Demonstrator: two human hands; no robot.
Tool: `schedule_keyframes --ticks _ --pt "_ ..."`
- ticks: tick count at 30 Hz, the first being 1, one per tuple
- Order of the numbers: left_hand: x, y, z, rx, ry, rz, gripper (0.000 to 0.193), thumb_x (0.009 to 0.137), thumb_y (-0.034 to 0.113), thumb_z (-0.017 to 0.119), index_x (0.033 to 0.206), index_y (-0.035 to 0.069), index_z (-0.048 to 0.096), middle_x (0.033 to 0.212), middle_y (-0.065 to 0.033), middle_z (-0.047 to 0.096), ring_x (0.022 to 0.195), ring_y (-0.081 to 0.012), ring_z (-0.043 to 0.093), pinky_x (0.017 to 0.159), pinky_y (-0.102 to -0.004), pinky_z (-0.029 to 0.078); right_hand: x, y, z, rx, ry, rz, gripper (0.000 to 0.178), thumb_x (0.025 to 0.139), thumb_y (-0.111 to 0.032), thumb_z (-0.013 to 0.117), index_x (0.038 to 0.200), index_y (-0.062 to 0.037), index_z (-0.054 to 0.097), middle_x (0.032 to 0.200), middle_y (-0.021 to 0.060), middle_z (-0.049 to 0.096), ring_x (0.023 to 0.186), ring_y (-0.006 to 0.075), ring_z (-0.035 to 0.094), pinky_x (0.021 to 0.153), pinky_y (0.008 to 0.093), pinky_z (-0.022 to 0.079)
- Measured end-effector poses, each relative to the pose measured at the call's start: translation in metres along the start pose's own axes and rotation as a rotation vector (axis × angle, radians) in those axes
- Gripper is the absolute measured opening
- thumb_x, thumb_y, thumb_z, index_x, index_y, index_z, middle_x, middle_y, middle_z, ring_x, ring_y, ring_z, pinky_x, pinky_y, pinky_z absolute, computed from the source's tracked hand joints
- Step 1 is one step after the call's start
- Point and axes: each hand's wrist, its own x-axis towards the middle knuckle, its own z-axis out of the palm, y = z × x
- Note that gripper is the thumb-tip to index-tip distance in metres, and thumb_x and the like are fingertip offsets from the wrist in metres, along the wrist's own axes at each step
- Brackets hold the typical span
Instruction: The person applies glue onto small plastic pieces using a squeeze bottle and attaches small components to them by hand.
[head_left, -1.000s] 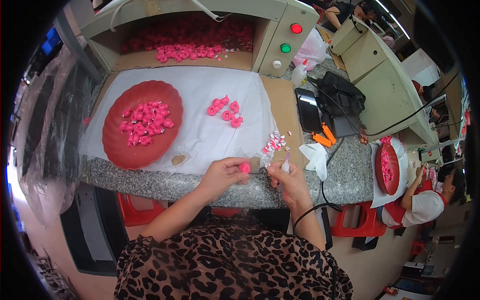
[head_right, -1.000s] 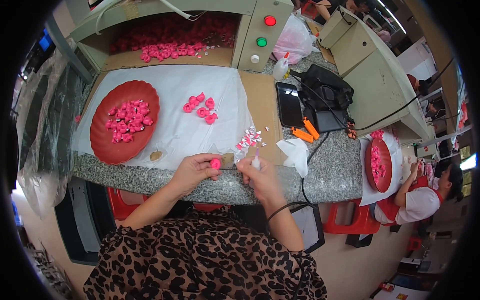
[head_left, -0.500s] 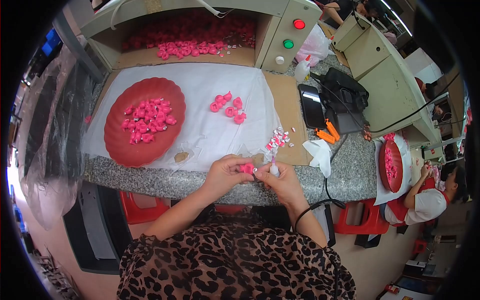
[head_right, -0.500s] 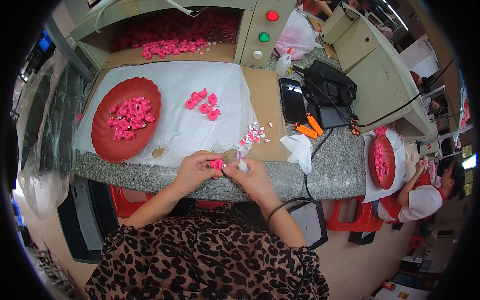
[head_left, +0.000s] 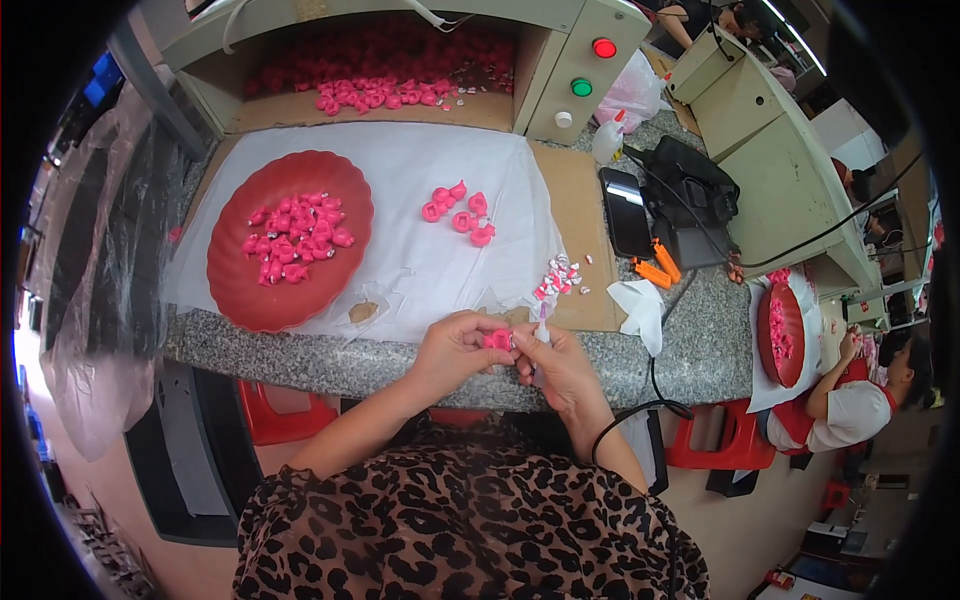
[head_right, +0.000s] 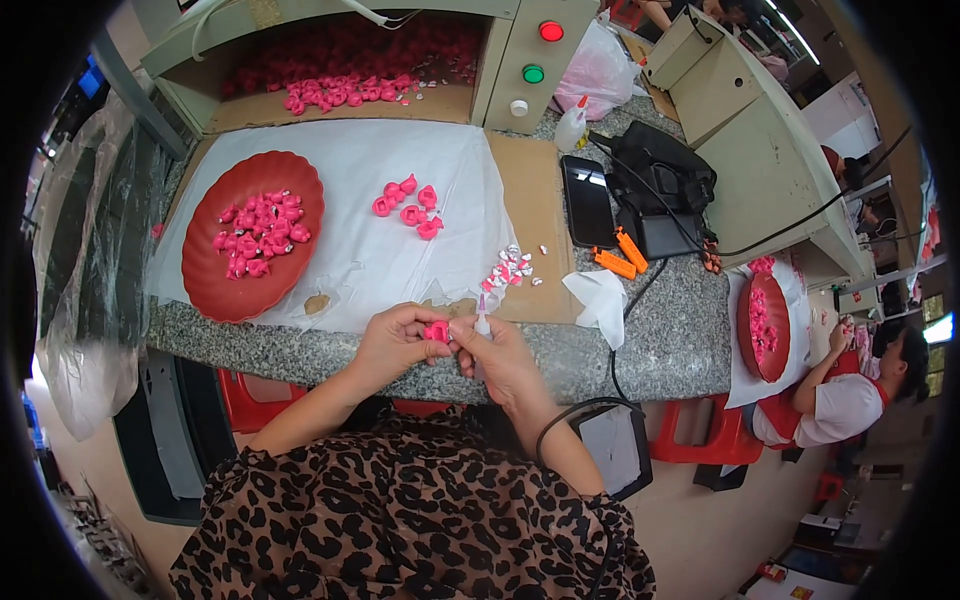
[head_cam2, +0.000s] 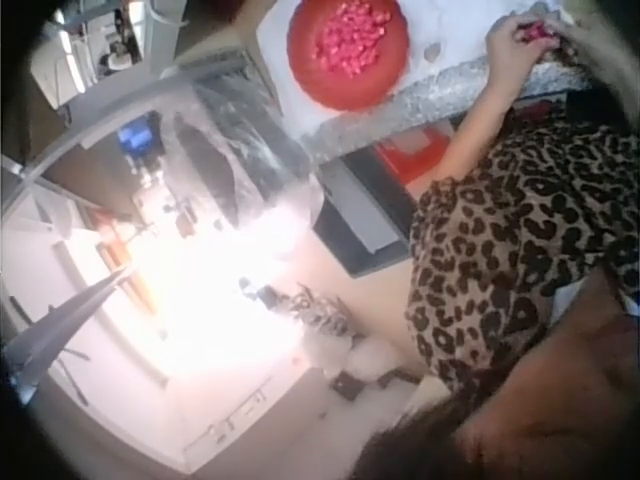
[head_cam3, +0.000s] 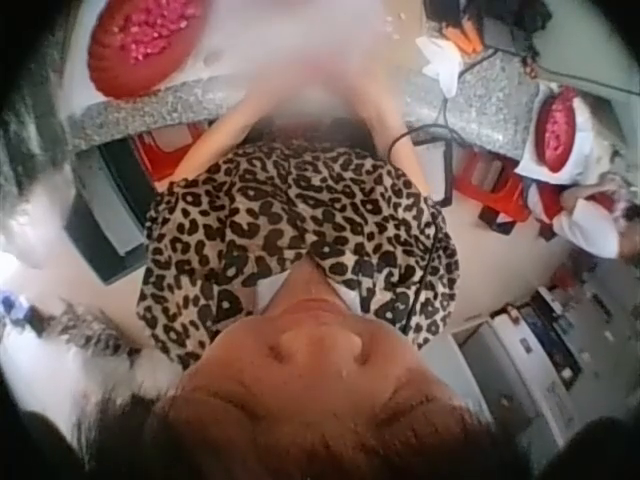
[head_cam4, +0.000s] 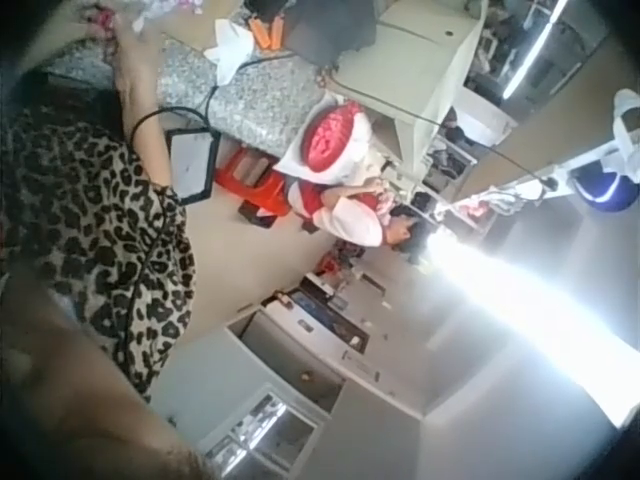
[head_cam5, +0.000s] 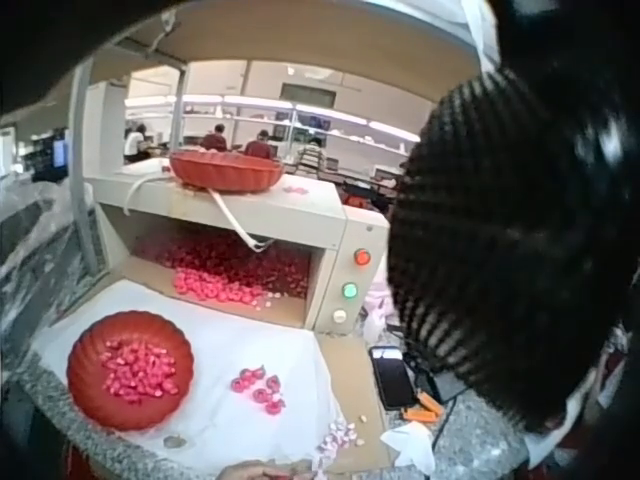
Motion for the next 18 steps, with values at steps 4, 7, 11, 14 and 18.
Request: schedule_keyframes --ticks 4,7,11,14,18 --pt "0.005 -0.019 -0.003 0.315 0.116 0.392 0.033 0.070 0.000 0.065 0.101 0.001 0.054 0.082 -0.0047 0.058 0.064 -0.0066 0.054 0.055 -0.0171 0.044 -0.002 0.006 0.008 0.040 0.033 -0.039 0.018 0.080 -0.023 0.059 0.083 -0.0055 0.056 0.061 -0.0007 0.050 0.049 0.0061 0.043 0.045 0.0183 0.036" --pt "0.002 -0.005 0.004 0.140 -0.007 0.284 0.037 0.073 0.003 0.062 0.108 0.005 0.051 0.080 -0.0029 0.056 0.056 -0.0040 0.049 0.050 -0.0159 0.040 -0.001 0.010 0.006 0.069 -0.008 -0.129 0.018 0.080 -0.023 0.058 0.084 -0.0057 0.055 0.060 -0.0006 0.050 0.049 0.0060 0.044 0.044 0.0180 0.035" --pt "-0.008 0.022 0.008 0.061 -0.116 -0.089 0.032 0.082 0.010 0.054 0.113 0.006 0.046 0.072 0.0003 0.048 0.054 -0.0032 0.045 0.045 -0.0148 0.036 -0.001 0.015 0.009 0.050 0.025 -0.184 0.018 0.081 -0.023 0.057 0.083 -0.0054 0.054 0.061 -0.0006 0.050 0.049 0.0059 0.044 0.044 0.0177 0.036" --pt "-0.007 0.014 0.009 -0.129 -0.127 -0.069 0.027 0.088 0.018 0.044 0.113 0.007 0.045 0.071 0.0005 0.045 0.051 -0.0018 0.038 0.041 -0.0141 0.028 -0.001 0.017 0.014 0.110 0.076 -0.217 0.017 0.082 -0.021 0.055 0.083 -0.0044 0.054 0.063 -0.0003 0.051 0.050 0.0058 0.044 0.045 0.0178 0.036" --pt "-0.007 0.009 0.015 -0.166 -0.097 -0.030 0.023 0.090 0.021 0.038 0.106 0.007 0.045 0.071 0.0002 0.046 0.048 -0.0030 0.034 0.040 -0.0148 0.026 -0.002 0.023 0.018 0.131 0.049 -0.256 0.016 0.083 -0.020 0.054 0.082 -0.0036 0.054 0.065 0.0005 0.051 0.050 0.0059 0.044 0.045 0.0182 0.036"
